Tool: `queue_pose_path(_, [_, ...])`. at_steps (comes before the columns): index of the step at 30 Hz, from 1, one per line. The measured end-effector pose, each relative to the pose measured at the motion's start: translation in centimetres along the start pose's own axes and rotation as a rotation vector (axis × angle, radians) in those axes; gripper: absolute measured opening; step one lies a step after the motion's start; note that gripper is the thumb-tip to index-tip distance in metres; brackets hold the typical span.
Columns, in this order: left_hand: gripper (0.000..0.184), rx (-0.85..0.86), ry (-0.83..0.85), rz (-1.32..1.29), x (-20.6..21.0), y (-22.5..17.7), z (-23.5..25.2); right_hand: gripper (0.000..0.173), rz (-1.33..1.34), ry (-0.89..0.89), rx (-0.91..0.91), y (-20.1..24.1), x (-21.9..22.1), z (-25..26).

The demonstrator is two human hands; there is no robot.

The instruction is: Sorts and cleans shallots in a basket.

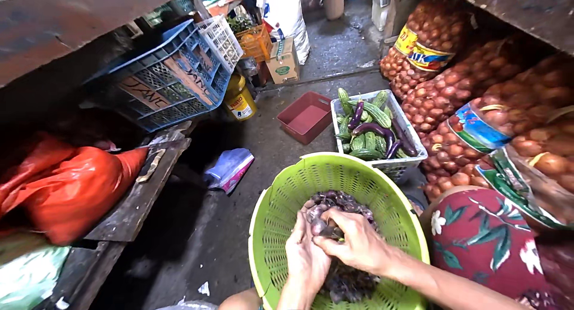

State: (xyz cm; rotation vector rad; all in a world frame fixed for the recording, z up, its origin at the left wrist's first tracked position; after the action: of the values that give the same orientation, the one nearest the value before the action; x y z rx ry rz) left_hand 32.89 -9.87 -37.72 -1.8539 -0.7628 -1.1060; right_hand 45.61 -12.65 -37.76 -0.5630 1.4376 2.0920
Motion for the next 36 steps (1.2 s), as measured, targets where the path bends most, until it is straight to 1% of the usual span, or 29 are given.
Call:
queue_pose_path(2, [0.055,0.014,-0.088,0.025,0.3,-0.6,0.4,0.032,0.348,0.21,0.196,0.1,-1.2,0.8])
queue_pose_path(3, [0.055,0.035,-0.146,0.056,0.2,-1.0,0.8,0.024,0.566,0.299,0.286,0.1,-1.6,1.1])
queue_pose_path(4, [0.055,0.056,-0.165,0.107,-0.1,-1.5,1.1,0.02,0.774,0.375,0.365,0.0,-1.9,1.4])
queue_pose_path(5, [0.054,0.086,-0.116,0.224,-0.4,-1.9,1.3,0.02,0.914,0.426,0.42,-0.2,-2.3,1.6])
queue_pose_path(6, [0.044,0.139,-0.01,0.361,-0.5,-2.2,1.1,0.021,0.985,0.443,0.445,-0.3,-2.7,1.8])
queue_pose_path(7, [0.023,0.174,0.137,0.466,-0.6,-2.6,0.9,0.022,1.008,0.436,0.452,-0.5,-3.0,1.9])
queue_pose_path(8, [0.019,0.18,0.27,0.549,-0.3,-2.9,0.6,0.022,1.014,0.416,0.457,-0.6,-3.1,2.0])
queue_pose_path(9, [0.038,0.182,0.35,0.605,0.1,-3.0,0.3,0.022,1.02,0.393,0.466,-0.7,-3.2,2.1])
queue_pose_path(10, [0.045,0.204,0.374,0.635,0.3,-2.8,0.3,0.021,1.029,0.372,0.478,-0.8,-3.2,2.0])
queue_pose_path(12, [0.042,0.253,0.368,0.656,0.2,-2.2,0.2,0.016,1.026,0.337,0.484,-0.9,-3.2,1.9])
queue_pose_path(15, [0.037,0.265,0.355,0.657,0.1,-2.1,0.2,0.017,0.904,0.314,0.406,-0.5,-3.1,1.7])
queue_pose_path(16, [0.037,0.255,0.354,0.64,0.2,-2.2,0.2,0.021,0.855,0.305,0.371,-0.4,-3.2,1.7])
queue_pose_path(18, [0.036,0.222,0.352,0.558,0.3,-2.6,0.2,0.039,0.691,0.305,0.291,-0.3,-3.6,1.8])
queue_pose_path(19, [0.036,0.205,0.365,0.515,0.3,-2.9,0.2,0.045,0.593,0.303,0.262,-0.4,-3.9,1.9])
queue_pose_path(20, [0.037,0.183,0.38,0.474,0.3,-3.2,0.3,0.043,0.515,0.254,0.242,-0.6,-4.2,2.1])
queue_pose_path(22, [0.038,0.143,0.398,0.435,0.2,-3.6,0.2,0.036,0.397,0.079,0.171,-1.1,-4.4,2.3])
queue_pose_path(23, [0.038,0.129,0.4,0.443,0.2,-3.7,0.2,0.037,0.315,0.012,0.119,-1.3,-4.5,2.3])
queue_pose_path(25, [0.038,0.111,0.387,0.496,0.2,-3.8,0.2,0.04,0.081,-0.042,-0.024,-1.2,-4.8,2.0])
queue_pose_path(26, [0.036,0.108,0.383,0.531,0.3,-3.7,0.2,0.05,-0.032,-0.045,-0.105,-1.0,-4.8,1.8])
queue_pose_path(27, [0.033,0.108,0.394,0.576,0.2,-3.8,0.2,0.064,-0.125,-0.046,-0.176,-1.0,-4.8,1.6])
queue_pose_path(28, [0.031,0.103,0.417,0.627,0.1,-3.9,0.2,0.074,-0.186,-0.045,-0.225,-0.8,-4.6,1.5])
queue_pose_path(29, [0.029,0.095,0.439,0.683,0.0,-4.0,0.1,0.078,-0.221,-0.036,-0.259,-0.7,-4.6,1.4])
queue_pose_path(30, [0.028,0.079,0.465,0.736,0.0,-4.1,0.1,0.079,-0.248,-0.025,-0.294,-0.6,-4.5,1.4])
queue_pose_path(33, [0.028,0.036,0.482,0.786,0.0,-4.3,0.0,0.072,-0.289,-0.019,-0.385,-0.5,-4.2,1.2])
queue_pose_path(36, [0.029,0.004,0.498,0.768,0.0,-4.5,-0.1,0.071,-0.346,-0.099,-0.44,-0.6,-3.9,1.0])
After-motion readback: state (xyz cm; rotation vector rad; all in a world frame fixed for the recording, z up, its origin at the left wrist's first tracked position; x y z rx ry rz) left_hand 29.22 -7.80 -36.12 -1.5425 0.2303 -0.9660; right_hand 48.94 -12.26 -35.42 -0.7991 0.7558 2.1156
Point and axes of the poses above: each hand's wrist, its own z-axis towards the middle knuckle, its own x-axis out of the palm, y = z × x, the point moved 2 cm from there along z, towards the middle knuckle, and after that the axes turned 7 degrees about -z, right-handed, at the moved point
